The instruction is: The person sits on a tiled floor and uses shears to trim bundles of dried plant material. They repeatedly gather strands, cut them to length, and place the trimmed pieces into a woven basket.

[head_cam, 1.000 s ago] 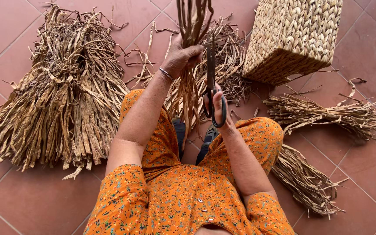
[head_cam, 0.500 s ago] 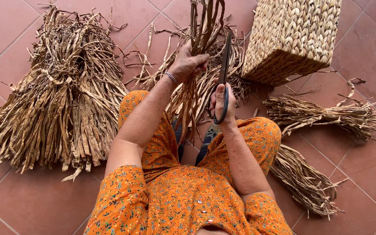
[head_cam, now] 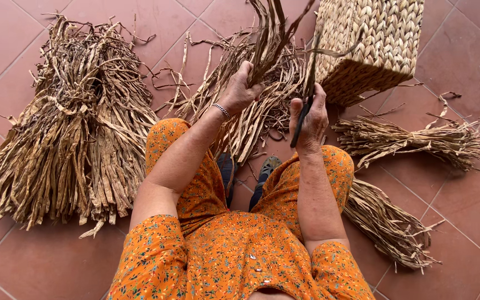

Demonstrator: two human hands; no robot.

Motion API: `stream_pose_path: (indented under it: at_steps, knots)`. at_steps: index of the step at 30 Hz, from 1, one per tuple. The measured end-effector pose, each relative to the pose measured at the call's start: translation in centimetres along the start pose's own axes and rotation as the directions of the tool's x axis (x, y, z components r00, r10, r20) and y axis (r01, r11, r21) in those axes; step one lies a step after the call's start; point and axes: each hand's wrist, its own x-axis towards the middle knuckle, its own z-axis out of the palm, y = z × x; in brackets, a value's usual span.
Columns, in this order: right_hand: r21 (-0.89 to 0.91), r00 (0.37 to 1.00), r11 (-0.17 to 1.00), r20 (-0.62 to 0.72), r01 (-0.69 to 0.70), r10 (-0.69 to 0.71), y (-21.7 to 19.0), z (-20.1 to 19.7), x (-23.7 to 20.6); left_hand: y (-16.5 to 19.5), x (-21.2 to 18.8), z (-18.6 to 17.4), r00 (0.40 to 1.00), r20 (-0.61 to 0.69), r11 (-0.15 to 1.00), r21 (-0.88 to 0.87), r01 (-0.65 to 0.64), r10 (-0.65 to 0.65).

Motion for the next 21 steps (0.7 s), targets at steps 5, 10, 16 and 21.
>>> stream_pose_path:
  at_steps: [5,10,16,21]
  knots:
    - [0.262,0.979,0.944,0.073,-0.201,0.188,-0.4,-0.3,-0.2,-0.1,0.1,0.6,0.998,0.064,0.996,-0.089,0.009,-0.003]
    - [0.283,0.997,0.956,-0.014,-0.073,0.080,-0.1,-1.7,0.5,-0.5,0.1,0.6,0.999,0.027,0.999,0.030,0.019,-0.020]
    - [-0.168,0.989,0.984,-0.115,0.068,-0.088,0.9,-3.6,1.6,-1.7,-0.3,0.8,0.966,-0.050,0.898,0.384,-0.216,0.254]
    - [-0.235,0.989,0.971,-0.127,0.043,-0.074,1.8,-4.2,1.7,-2.5,-0.5,1.3,0.985,-0.025,0.850,0.510,-0.132,0.168]
